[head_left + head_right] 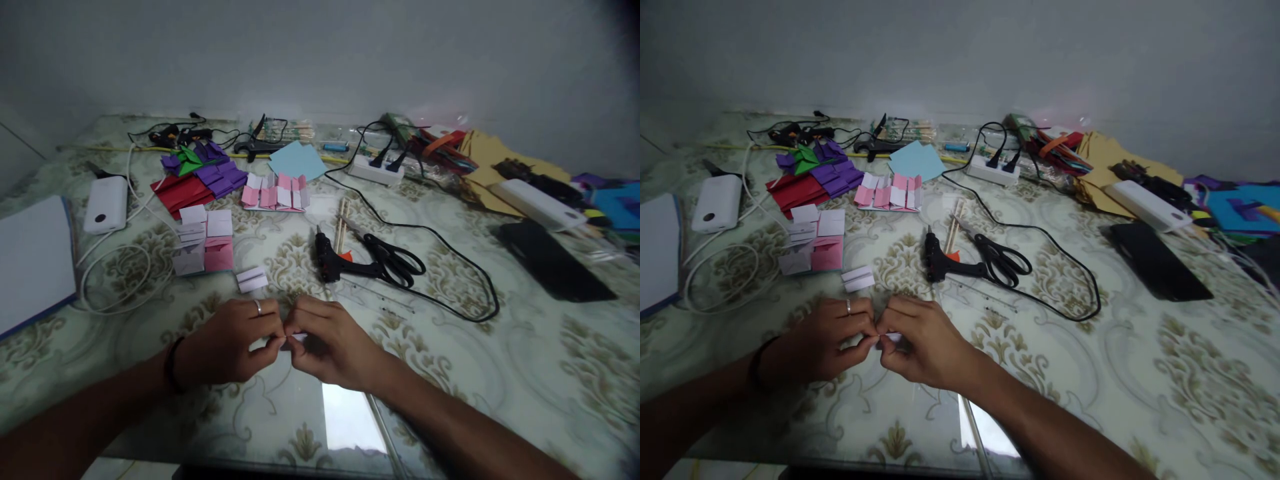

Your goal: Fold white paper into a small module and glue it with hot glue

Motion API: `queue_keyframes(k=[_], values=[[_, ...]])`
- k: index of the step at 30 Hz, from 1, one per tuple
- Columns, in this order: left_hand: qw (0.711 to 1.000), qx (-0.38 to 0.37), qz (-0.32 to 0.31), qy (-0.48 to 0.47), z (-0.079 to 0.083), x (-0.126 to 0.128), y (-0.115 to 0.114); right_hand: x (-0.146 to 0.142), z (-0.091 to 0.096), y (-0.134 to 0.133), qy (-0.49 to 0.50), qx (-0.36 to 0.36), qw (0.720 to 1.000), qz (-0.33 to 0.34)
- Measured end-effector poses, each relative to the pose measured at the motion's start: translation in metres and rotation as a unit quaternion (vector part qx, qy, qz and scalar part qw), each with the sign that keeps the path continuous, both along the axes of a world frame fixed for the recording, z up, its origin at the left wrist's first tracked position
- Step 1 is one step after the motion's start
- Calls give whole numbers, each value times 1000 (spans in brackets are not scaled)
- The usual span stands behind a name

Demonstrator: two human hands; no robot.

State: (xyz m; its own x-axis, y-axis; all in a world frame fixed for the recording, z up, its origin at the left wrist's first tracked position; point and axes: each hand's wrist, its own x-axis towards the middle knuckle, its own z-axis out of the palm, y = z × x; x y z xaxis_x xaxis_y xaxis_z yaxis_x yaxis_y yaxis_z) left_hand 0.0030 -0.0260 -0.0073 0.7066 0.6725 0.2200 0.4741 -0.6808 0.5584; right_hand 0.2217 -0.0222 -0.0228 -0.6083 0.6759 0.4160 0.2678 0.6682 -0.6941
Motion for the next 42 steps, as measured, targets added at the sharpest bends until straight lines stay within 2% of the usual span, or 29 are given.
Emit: queue_keyframes(k=[11,19,26,35,42], values=[[999,42,-11,-19,2,0,3,2,2,3,-2,-3,1000,5],[1000,-10,6,-23,6,-6,9,13,4,12,7,-35,999,15],[1000,14,5,-13,4,-6,7,12,2,11,4,-50,999,11],[997,24,-10,-71,0,-1,7,2,-3,-2,-21,-17,1000,7],[997,35,-25,-62,1,1,5,1,-2,-7,-13,12,1000,8]])
